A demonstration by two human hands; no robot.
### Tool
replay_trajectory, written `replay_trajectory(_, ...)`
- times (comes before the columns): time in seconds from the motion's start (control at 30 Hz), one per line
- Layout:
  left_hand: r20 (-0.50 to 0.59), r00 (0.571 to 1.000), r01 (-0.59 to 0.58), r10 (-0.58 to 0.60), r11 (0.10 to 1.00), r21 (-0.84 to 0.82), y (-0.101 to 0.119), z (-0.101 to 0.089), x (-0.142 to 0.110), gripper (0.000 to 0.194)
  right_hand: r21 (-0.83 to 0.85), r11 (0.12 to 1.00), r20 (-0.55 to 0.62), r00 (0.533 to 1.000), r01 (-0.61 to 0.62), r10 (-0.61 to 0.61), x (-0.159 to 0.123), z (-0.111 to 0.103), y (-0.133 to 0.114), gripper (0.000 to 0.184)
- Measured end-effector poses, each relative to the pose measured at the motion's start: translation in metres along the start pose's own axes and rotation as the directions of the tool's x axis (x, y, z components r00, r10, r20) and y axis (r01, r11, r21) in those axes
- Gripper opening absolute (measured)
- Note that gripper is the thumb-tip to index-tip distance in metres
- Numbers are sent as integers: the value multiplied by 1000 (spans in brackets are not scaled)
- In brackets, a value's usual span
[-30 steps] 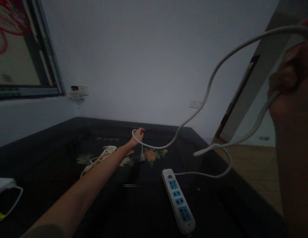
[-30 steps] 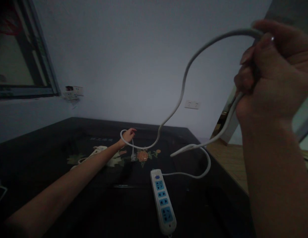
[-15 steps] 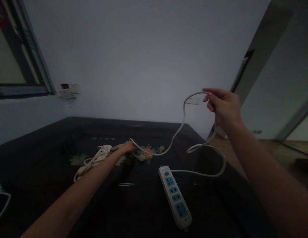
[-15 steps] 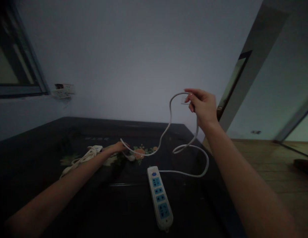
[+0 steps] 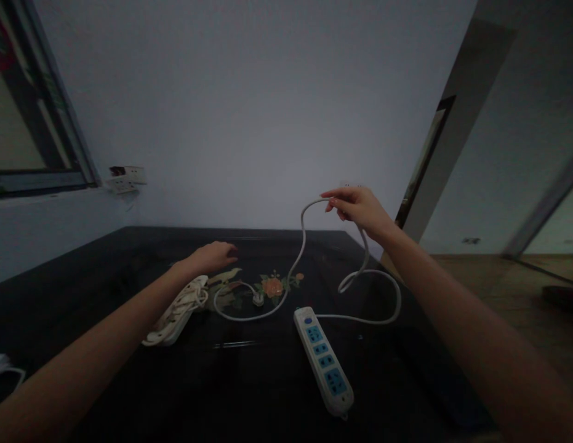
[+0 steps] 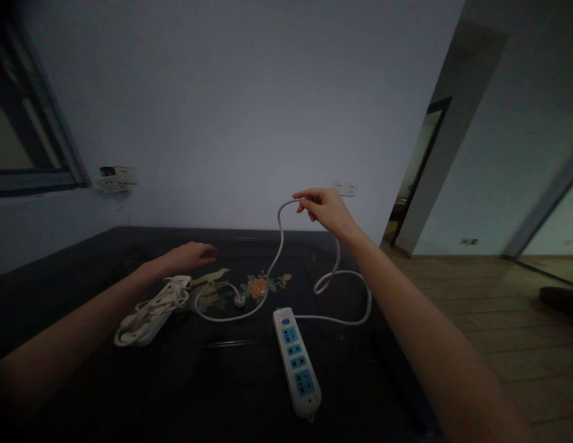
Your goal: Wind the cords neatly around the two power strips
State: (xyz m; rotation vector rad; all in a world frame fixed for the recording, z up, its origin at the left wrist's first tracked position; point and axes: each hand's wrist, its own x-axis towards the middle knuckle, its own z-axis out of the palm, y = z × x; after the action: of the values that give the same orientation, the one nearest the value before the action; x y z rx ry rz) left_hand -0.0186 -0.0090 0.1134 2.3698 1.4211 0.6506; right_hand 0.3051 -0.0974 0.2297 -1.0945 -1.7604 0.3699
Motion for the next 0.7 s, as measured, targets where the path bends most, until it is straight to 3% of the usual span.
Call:
replay_trajectory(0.1,11,982,-185,187,977,-103,46,-1,8,54,-30,999,162,987,23,-17,-3,10,-13,27)
replay_trajectory(0.2,-162,876,-482,454,819,-312,99,-1,11,67,-43,997,266,962,68,-54,-7,21,-27,25)
replay_trajectory(0.27,-222,820,-572,528,758,-313,126,-3,12,65,-40,995,299,951,92,-76,-9,27,-35,22)
replay_trajectory(0.3,-217,815,-580,537,763,-287,134,-6,12,56,-35,994,302,949,99,-84,-10,29,-37,21)
replay_trajectory(0.4,-130,830,-557,542,805,-205,143,-13,13,31,-13,996,227,970,93,-87,-17,31,-35,18)
replay_trajectory(0.53,-114,831,-555,544,801,-224,132,-24,9,36,-98,995,35,999,33,-30,-51,32,-7,17)
replay_trajectory(0.6,-169,832,-554,528,796,-245,128,-30,4,35,-257,966,60,997,-33,50,-80,36,10,25)
replay_trajectory(0.7,-230,837,-545,496,792,-274,126,-40,-5,32,-527,849,203,976,39,81,-123,45,26,51)
